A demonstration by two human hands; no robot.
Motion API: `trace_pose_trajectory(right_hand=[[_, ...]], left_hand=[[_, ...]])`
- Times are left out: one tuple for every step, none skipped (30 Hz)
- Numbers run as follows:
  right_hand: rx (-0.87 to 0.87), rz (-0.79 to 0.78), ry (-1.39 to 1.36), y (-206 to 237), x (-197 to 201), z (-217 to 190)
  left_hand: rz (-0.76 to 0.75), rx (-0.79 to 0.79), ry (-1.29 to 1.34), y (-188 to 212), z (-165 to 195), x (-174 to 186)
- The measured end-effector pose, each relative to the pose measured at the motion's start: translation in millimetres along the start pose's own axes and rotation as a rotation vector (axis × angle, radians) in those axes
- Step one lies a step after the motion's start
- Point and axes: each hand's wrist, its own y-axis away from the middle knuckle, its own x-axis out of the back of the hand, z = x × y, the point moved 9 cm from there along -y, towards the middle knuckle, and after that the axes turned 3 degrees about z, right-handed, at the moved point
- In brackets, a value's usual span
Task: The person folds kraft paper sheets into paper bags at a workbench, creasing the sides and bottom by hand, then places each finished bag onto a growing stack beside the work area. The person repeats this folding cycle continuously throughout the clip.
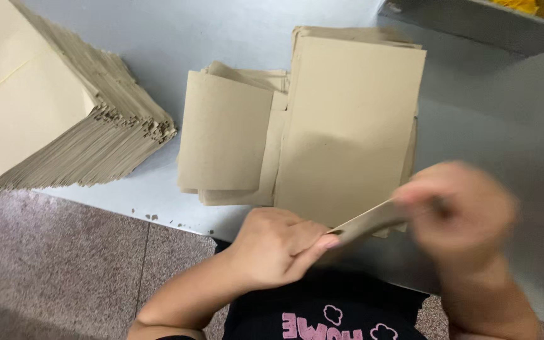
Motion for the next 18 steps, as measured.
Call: trace_pose_trajectory(right_hand=[[-0.078, 0.036, -0.044, 0.9, 7.2, 12.2], [-0.107, 0.063, -0.064, 2.7, 9.5, 18.7], [-0.136, 0.091, -0.086, 3.9, 12.9, 25.4], [-0.122, 0.106, -0.087, 5.1, 12.1, 26.7], [-0.112, 0.118, -0.090, 6.1, 10.9, 27.7], [-0.098, 0.091, -0.124, 6.3, 4.9, 27.4], [-0.080, 0.066, -0.157, 6.3, -1.8, 26.0], [-0.079, 0.049, -0.162, 5.1, -5.6, 26.1], [-0.077, 0.031, -0.167, 3.5, -9.8, 25.6], [-0.096, 0.023, -0.142, 1.2, -11.3, 27.0], [-0.105, -0.005, -0.128, -1.3, -14.3, 27.2], [-0.114, -0.033, -0.113, -4.3, -16.5, 27.1], [-0.114, -0.085, -0.113, -6.6, -21.0, 26.1], [-0.117, -0.139, -0.110, -8.4, -26.5, 24.8], [-0.063, -0.216, -0.062, -9.1, -34.1, 19.3], [-0.010, -0.292, -0.017, -8.1, -43.7, 13.6], [0.044, -0.366, 0.028, -5.5, -53.7, 8.5], [0.117, -0.415, 0.042, -2.1, -63.4, 1.1]], left_hand=[[-0.008, 0.003, -0.048, 5.6, -0.6, 2.7], [-0.016, 0.001, -0.098, 11.2, -2.4, 5.7], [-0.020, -0.005, -0.149, 16.0, -5.4, 8.4], [0.017, 0.001, -0.151, 21.1, -9.9, 15.2], [0.051, 0.012, -0.150, 26.7, -13.9, 21.1], [0.084, 0.024, -0.148, 33.0, -17.6, 27.1], [0.119, 0.063, -0.157, 38.9, -23.7, 34.0], [0.157, 0.101, -0.169, 44.9, -29.3, 41.5], [0.194, 0.142, -0.182, 50.6, -34.6, 49.6], [0.377, 0.383, -0.069, 64.8, -56.0, 69.4], [0.555, 0.622, 0.051, 84.0, -76.1, 82.7], [0.609, 0.645, 0.034, 89.2, -80.6, 92.6], [0.663, 0.670, 0.016, 93.3, -85.5, 101.7], [0.715, 0.696, 0.002, 97.0, -89.4, 107.4], [0.631, 0.709, -0.192, 93.1, -88.6, 106.9], [0.540, 0.716, -0.386, 89.6, -87.7, 106.0], [0.445, 0.718, -0.578, 85.7, -86.6, 103.0], [0.439, 0.738, -0.707, 86.4, -85.5, 106.3]])
